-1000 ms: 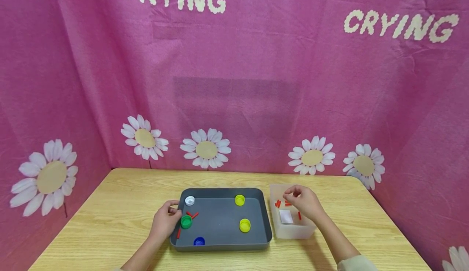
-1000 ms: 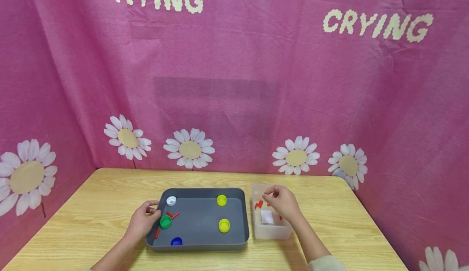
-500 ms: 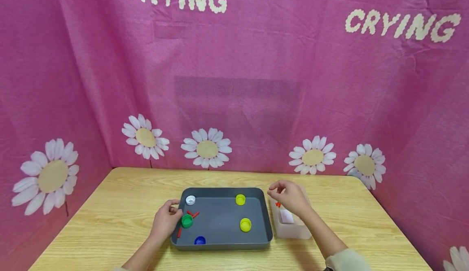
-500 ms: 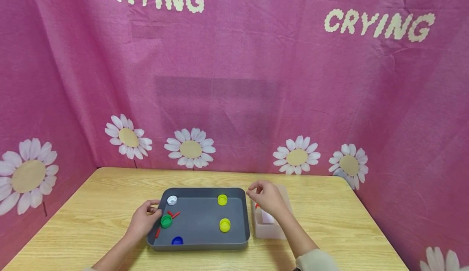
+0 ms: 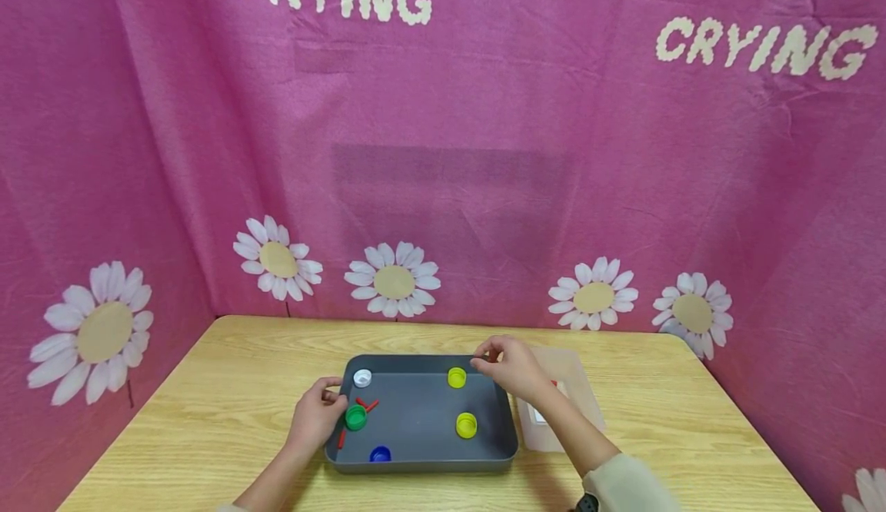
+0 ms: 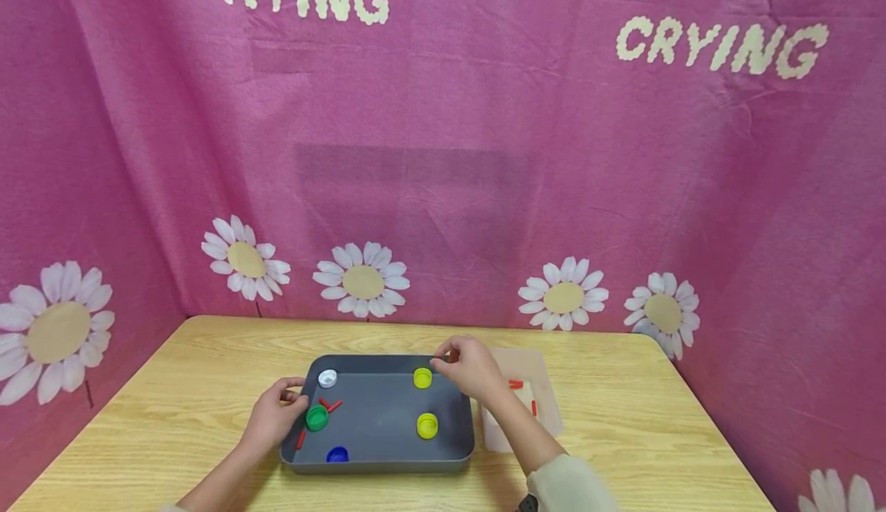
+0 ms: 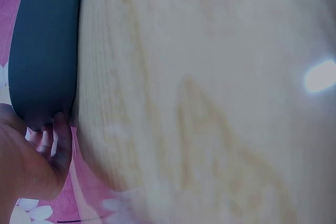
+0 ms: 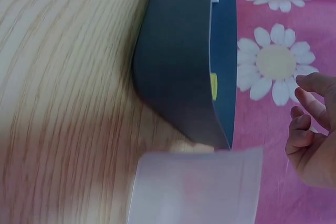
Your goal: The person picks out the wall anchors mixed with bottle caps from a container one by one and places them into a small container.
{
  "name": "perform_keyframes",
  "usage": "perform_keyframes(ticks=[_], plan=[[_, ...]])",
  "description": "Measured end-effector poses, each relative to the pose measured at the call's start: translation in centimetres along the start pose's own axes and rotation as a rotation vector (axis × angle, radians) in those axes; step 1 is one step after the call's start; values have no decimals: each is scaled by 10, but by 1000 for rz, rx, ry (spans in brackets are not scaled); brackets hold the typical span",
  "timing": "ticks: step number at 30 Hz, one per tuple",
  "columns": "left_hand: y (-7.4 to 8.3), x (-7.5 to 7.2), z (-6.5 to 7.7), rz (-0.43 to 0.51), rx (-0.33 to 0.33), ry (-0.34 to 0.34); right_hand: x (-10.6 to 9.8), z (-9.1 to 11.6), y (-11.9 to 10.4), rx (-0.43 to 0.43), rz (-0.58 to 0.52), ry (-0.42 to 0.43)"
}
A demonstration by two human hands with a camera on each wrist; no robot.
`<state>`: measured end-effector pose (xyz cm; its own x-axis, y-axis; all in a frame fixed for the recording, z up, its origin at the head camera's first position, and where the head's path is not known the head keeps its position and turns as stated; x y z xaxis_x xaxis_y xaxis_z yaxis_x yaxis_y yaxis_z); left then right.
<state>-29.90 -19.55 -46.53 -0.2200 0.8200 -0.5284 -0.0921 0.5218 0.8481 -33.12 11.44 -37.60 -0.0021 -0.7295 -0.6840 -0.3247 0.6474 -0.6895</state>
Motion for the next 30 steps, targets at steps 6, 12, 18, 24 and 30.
perform_keyframes(ticks=[6,12,18,24,30], plan=[[2,-1,2,2,1,2,20,-4,-6,-10,-1,-53],[2,-1,3,7,3,1,33,-7,-13,-36,-3,-91],[2,-1,2,10,11,4,49,-8,-25,-83,5,-128],[-1,-2,2,7,-5,0,71,-7,-33,-105,29,-178],[-1,0,0,5,-9,-5,90,-7,-36,-131,44,-225]])
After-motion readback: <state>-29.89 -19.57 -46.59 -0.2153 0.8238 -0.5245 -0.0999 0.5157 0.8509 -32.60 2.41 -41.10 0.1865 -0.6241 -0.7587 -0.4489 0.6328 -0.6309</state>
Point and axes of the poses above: each hand's wrist, its own z-axis away from the middle knuckle, its own x-axis out of the palm, y = z × x, the point moved 7 cm from there along -z, towards the middle knuckle, and after that the axes turned 1 degree about -x, right-handed, at the moved point
